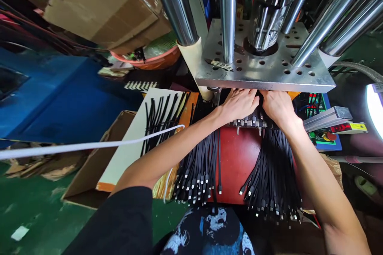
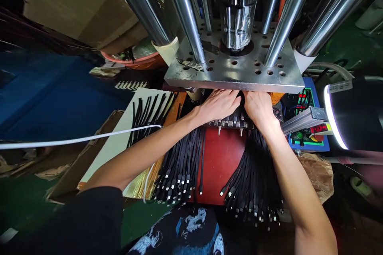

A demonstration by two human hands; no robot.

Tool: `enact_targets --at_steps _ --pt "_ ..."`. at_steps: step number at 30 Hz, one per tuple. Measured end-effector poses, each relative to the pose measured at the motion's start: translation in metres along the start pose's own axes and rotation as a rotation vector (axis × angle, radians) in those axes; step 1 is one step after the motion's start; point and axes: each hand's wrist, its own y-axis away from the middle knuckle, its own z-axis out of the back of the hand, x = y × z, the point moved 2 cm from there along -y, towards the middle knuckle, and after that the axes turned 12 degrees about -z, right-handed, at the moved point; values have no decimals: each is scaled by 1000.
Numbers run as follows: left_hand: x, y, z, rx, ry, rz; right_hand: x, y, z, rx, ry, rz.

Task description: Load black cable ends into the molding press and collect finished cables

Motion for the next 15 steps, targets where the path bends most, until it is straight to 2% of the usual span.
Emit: enact_targets --at_steps 4,9,12,15 --pt "8 -10 1 54 15 0 -6 12 2 -16 -65 27" --pt "16 -21 -2 95 44 -40 -24 71 6 -49 -267 174" --pt "14 -21 -3 50 83 25 -29 93 4 -86 -290 257" --pt "2 -1 2 -52 98 -6 -29 99 0 -154 -243 284"
